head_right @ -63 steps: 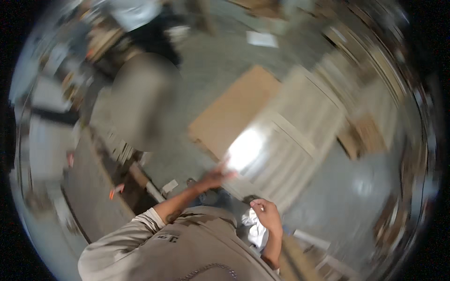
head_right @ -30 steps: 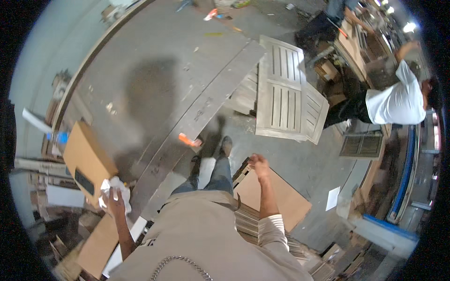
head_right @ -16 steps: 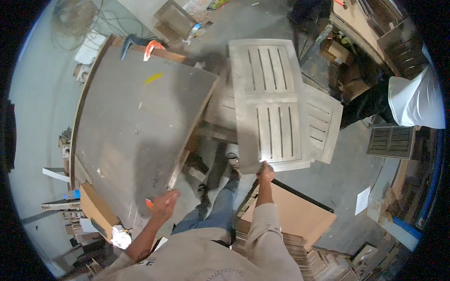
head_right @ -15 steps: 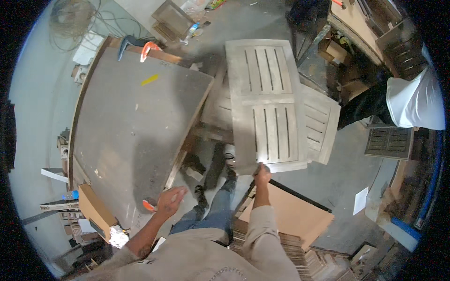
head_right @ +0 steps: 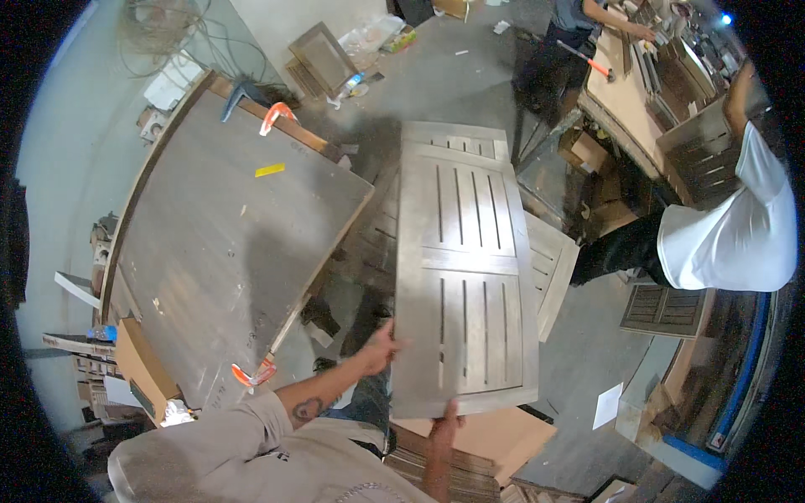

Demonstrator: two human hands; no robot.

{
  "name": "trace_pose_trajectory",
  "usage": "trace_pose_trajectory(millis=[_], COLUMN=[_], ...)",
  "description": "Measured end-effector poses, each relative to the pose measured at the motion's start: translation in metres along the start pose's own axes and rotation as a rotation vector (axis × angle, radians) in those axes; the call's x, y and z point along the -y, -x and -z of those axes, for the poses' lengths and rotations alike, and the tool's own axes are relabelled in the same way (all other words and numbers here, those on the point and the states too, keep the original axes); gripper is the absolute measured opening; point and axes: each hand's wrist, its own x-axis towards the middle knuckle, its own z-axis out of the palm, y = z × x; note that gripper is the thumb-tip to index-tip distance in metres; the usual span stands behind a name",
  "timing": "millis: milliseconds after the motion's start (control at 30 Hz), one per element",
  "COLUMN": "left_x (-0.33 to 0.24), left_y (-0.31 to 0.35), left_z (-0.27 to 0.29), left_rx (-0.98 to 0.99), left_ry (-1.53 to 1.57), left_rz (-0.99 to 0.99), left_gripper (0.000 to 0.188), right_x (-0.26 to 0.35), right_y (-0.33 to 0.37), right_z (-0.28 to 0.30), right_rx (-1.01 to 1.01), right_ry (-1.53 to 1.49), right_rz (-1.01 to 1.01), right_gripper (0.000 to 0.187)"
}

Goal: The recorder is inspecting and organizing wooden furniture panels in a workshop.

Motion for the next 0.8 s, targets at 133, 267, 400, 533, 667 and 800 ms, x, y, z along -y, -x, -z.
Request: trace_pose_trajectory(millis=[133,267,400,533,667,800], left_x=[-0.027,-0.076,-0.114,-0.105,-0.107,-0.098], left_y=[0.020,0.046,0.125,0.203,0.294,0.352], left_z=[-0.059,-0.081,-0.025,0.038,0.133,0.230], left_rx=[0.094,-0.144,-0.080,-0.090,-0.175,-0.214], left_ry=[-0.220,-0.646,-0.504,-0.175,0.180,0.546], left_rz=[-0.131,-0.440,-0.562,-0.777,-0.730,-0.796], left_gripper=[0.065,0.063,0.067,0.068,0.066,0.067], right_x=[0.047,0.036,0.028,0.038,0.023,-0.021], right_y=[0.021,0.043,0.076,0.097,0.145,0.218], right_z=[-0.003,-0.031,-0.058,-0.083,-0.148,-0.228], right_rx=[0.265,0.278,0.439,0.573,0.826,1.269], right_ry=[-0.131,-0.300,-0.324,0.072,0.044,0.132], right_rz=[-0.157,-0.064,0.064,0.325,-0.021,-0.049], right_gripper=[0.062,0.058,0.063,0.060,0.058,0.059])
